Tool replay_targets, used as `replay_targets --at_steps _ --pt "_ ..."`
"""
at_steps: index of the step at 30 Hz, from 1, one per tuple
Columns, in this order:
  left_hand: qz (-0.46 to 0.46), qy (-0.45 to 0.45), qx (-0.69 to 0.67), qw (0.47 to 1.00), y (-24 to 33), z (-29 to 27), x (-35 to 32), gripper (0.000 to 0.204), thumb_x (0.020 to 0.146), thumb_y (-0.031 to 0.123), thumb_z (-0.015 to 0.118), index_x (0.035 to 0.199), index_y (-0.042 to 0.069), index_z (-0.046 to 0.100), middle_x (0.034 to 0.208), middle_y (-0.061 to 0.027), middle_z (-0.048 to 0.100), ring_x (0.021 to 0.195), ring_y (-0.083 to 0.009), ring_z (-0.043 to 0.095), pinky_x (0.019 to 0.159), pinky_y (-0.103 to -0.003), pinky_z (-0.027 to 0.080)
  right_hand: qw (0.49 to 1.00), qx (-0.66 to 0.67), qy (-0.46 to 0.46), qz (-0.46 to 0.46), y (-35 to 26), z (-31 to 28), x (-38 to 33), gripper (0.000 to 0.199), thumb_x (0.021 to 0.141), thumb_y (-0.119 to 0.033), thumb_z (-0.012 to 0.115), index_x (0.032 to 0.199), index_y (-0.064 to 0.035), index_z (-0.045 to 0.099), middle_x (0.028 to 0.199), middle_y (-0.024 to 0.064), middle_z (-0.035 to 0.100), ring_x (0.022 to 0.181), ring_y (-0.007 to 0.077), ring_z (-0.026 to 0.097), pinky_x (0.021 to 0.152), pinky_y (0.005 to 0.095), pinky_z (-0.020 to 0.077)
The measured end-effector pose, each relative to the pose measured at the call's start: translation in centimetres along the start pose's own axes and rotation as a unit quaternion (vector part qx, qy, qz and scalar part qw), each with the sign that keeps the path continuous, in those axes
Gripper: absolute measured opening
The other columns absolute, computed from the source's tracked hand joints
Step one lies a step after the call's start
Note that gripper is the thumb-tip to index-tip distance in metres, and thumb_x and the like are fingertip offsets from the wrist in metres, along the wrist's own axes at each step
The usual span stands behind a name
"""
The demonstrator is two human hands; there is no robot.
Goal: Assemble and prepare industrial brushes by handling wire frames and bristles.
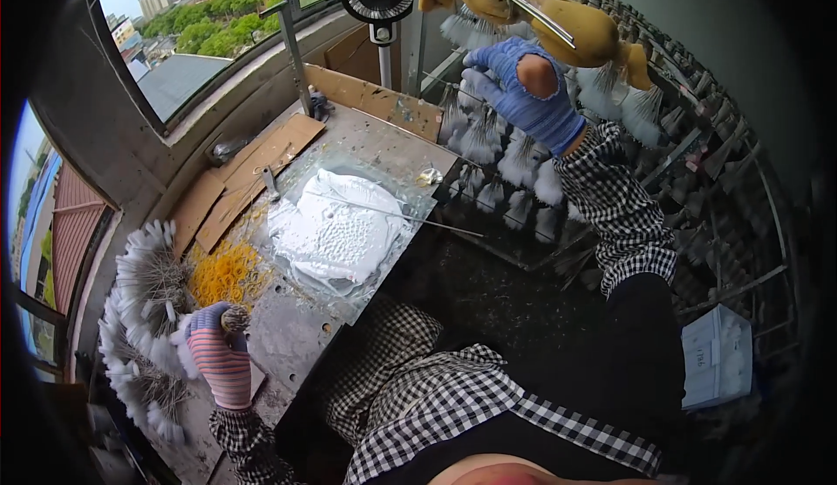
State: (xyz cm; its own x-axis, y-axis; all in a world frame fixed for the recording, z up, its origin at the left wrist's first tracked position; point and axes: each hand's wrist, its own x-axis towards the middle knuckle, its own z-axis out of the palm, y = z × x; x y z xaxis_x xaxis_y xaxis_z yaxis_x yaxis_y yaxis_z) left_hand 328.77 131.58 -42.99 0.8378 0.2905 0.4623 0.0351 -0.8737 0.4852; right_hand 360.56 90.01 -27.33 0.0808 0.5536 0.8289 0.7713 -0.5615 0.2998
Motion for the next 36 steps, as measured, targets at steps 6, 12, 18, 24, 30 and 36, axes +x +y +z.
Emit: replay_targets --at_steps 6,12,18,24,30,36 --pt "0.042 -0.205 0.694 0.689 -14.4 8.6 -6.1 0.048 0.105 0.037 0.032 0.136 0.010 0.058 0.149 -0.0152 0.049 0.143 -0.0341 0.039 0.120 -0.061 0.013 0.920 -0.385 -0.073 -0.003 5.6 -4.3 3.4 0.020 0.085 -0.021 0.067 0.099 -0.0107 0.075 0.092 0.0108 0.071 0.089 0.0247 0.067 0.076 0.0391 0.0562" --pt "0.010 -0.350 0.657 0.668 -9.7 7.4 -3.8 0.052 0.108 0.033 0.025 0.145 0.005 0.049 0.151 -0.0143 0.047 0.145 -0.0336 0.036 0.122 -0.055 0.012 0.843 -0.482 -0.208 0.120 8.9 -4.5 7.1 0.020 0.088 -0.019 0.061 0.097 -0.0108 0.077 0.095 0.0102 0.074 0.090 0.0250 0.071 0.073 0.0399 0.0572" --pt "0.105 -0.149 0.386 0.904 5.0 -5.9 -0.6 0.030 0.091 0.016 0.062 0.121 0.014 0.062 0.118 -0.0134 0.065 0.119 -0.0290 0.057 0.110 -0.050 0.035 0.837 -0.389 -0.304 0.235 12.2 -3.6 7.9 0.025 0.093 -0.018 0.055 0.102 -0.0084 0.077 0.098 0.0140 0.075 0.091 0.0296 0.074 0.076 0.0421 0.0587" --pt "0.127 0.121 -0.095 0.980 4.4 -6.7 0.4 0.038 0.081 -0.007 0.062 0.115 0.008 0.059 0.098 -0.0084 0.063 0.092 -0.0208 0.061 0.085 -0.032 0.049 0.842 -0.367 -0.286 0.275 14.2 -4.6 9.2 0.027 0.094 -0.022 0.055 0.101 -0.0079 0.076 0.100 0.0175 0.074 0.093 0.0334 0.073 0.081 0.0440 0.0579" --pt "0.040 0.084 -0.322 0.942 3.5 -6.8 1.8 0.037 0.090 -0.009 0.059 0.123 0.008 0.055 0.100 0.0010 0.057 0.093 -0.0068 0.055 0.085 -0.023 0.047 0.866 -0.285 -0.277 0.304 15.0 -3.6 9.1 0.030 0.094 -0.026 0.053 0.100 -0.0054 0.074 0.100 0.0228 0.072 0.095 0.0384 0.071 0.085 0.0469 0.0557" --pt "0.003 0.085 -0.501 0.861 0.0 -7.2 5.1 0.042 0.093 -0.005 0.062 0.130 0.009 0.048 0.102 0.0024 0.055 0.095 -0.0070 0.053 0.086 -0.022 0.046 0.870 -0.304 -0.232 0.313 15.7 -3.3 10.5 0.030 0.095 -0.021 0.047 0.099 -0.0044 0.071 0.102 0.0221 0.071 0.100 0.0409 0.068 0.089 0.0477 0.0543"
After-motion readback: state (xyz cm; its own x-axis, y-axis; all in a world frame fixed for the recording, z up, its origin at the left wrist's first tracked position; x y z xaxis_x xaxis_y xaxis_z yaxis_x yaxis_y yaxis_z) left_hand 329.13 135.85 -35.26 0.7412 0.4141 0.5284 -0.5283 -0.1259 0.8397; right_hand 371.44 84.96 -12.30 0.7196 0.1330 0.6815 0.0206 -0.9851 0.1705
